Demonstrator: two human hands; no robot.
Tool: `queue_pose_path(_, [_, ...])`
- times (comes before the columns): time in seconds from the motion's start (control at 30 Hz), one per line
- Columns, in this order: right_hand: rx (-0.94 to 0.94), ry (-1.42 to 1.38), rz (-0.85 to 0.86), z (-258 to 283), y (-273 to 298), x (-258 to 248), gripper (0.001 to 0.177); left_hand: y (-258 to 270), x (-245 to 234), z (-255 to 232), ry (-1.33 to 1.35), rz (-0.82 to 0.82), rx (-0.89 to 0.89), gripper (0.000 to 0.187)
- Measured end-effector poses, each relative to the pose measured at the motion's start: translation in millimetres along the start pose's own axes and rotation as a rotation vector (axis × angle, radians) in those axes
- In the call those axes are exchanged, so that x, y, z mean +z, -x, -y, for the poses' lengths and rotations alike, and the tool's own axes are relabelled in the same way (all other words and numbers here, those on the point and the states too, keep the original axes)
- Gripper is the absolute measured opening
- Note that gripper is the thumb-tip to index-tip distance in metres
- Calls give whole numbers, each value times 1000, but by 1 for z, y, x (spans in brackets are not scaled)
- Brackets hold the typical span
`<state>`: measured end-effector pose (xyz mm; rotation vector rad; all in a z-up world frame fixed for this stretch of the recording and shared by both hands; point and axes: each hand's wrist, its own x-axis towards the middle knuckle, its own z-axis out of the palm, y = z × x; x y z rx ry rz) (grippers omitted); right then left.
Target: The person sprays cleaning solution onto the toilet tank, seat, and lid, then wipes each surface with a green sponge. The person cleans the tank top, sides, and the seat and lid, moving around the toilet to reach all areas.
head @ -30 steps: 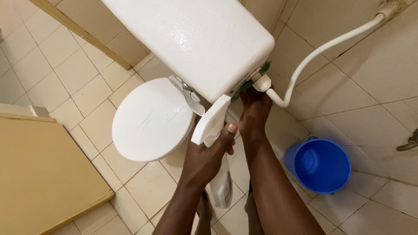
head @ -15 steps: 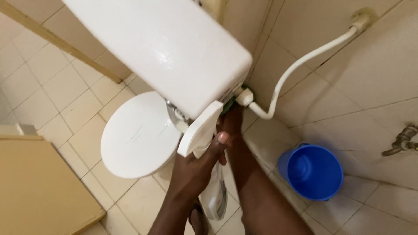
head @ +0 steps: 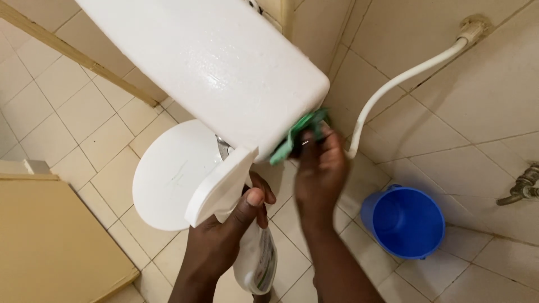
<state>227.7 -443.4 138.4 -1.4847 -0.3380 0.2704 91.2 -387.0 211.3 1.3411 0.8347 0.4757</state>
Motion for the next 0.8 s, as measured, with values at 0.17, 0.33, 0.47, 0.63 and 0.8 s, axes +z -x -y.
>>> queue_pose_path(0.17, [197,127,-90,29,-63,-12,14,-9,0,-2,-16,31,32,68])
queue_pose_path(0.33, [477,-140,-13,24,-88,-29,16,-9,6,-2,87,33,-33,65])
queue_pose_path(0.47, [546,-101,59,11,-115,-35,19,-10,15,1,82,34,-151,57])
queue_pose_path(0.63, [636,-163,236,-9,-146,-44,26,-10,23,11,55,78,-115,59])
queue_pose_path(0.8, [386,272,364,6,-132,-40,16,-7,33,23,59,61,-137,61])
